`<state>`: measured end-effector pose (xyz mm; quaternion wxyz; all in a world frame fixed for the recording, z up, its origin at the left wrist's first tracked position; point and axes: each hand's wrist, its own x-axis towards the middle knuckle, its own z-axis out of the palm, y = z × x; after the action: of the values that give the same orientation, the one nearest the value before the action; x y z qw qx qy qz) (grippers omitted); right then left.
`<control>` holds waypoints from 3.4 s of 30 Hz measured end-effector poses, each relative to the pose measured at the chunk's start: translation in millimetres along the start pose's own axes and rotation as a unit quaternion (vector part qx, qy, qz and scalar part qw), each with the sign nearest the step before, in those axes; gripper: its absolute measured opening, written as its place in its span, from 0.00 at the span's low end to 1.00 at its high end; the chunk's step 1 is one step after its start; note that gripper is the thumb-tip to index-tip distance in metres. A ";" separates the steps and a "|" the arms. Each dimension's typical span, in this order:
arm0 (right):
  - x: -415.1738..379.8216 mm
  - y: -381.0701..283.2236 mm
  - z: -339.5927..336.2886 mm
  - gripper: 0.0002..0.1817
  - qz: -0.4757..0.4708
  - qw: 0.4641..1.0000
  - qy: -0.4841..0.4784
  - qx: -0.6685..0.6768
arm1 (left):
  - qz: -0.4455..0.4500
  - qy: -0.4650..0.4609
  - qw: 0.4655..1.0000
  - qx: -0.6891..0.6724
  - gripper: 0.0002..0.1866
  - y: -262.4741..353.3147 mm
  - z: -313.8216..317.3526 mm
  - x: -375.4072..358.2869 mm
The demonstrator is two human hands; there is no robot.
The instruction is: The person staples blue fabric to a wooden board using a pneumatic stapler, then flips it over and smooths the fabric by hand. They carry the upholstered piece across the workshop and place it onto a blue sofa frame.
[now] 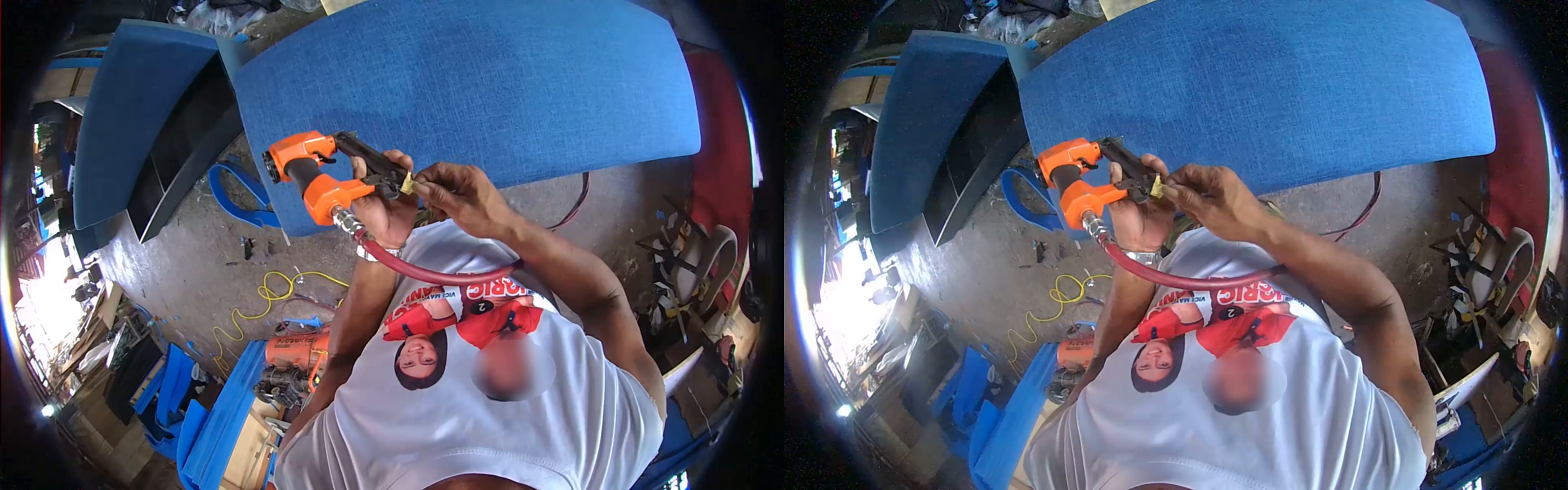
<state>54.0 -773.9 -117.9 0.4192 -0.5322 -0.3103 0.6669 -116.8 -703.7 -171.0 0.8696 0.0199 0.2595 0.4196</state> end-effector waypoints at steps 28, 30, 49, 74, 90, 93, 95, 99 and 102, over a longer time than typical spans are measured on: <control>-6.4 -1.8 11.5 0.11 -0.118 0.983 0.111 -0.082 | 0.045 0.026 0.999 0.008 0.26 -3.2 25.4 -0.9; -7.1 -5.8 12.9 0.11 -0.073 0.989 0.112 -0.065 | 0.052 0.029 0.998 0.010 0.26 -4.4 25.9 -1.3; -5.1 22.7 -3.9 0.12 -0.129 0.991 0.036 -0.018 | 0.086 0.032 0.994 0.059 0.27 -11.5 41.7 -2.5; -17.7 -3.7 -2.0 0.06 -0.335 0.884 0.153 -0.287 | 0.098 0.069 0.987 0.107 0.28 -15.9 60.7 -10.4; 1.4 9.8 -20.0 0.09 -0.334 0.927 0.018 -0.168 | 0.091 0.053 0.990 0.094 0.25 -11.3 45.7 -9.0; 0.6 9.9 -18.6 0.11 -0.411 0.873 0.047 -0.257 | 0.091 0.075 0.984 0.137 0.25 -9.6 52.2 -16.4; 0.5 1.5 -15.4 0.11 -0.447 0.831 0.096 -0.318 | 0.086 0.079 0.983 0.138 0.25 -13.6 51.8 -18.5; -4.8 -5.0 -5.4 0.11 -0.463 0.829 0.095 -0.300 | 0.035 0.088 0.986 0.138 0.26 -6.0 46.8 -30.3; -10.6 8.1 -0.1 0.08 -0.446 0.848 0.158 -0.237 | 0.071 0.099 0.983 0.139 0.26 -10.9 59.8 -27.1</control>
<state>53.1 -787.0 -120.1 0.5759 -0.5181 -0.5925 0.2209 -95.0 -719.9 -110.3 0.7964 0.1172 0.3984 0.4397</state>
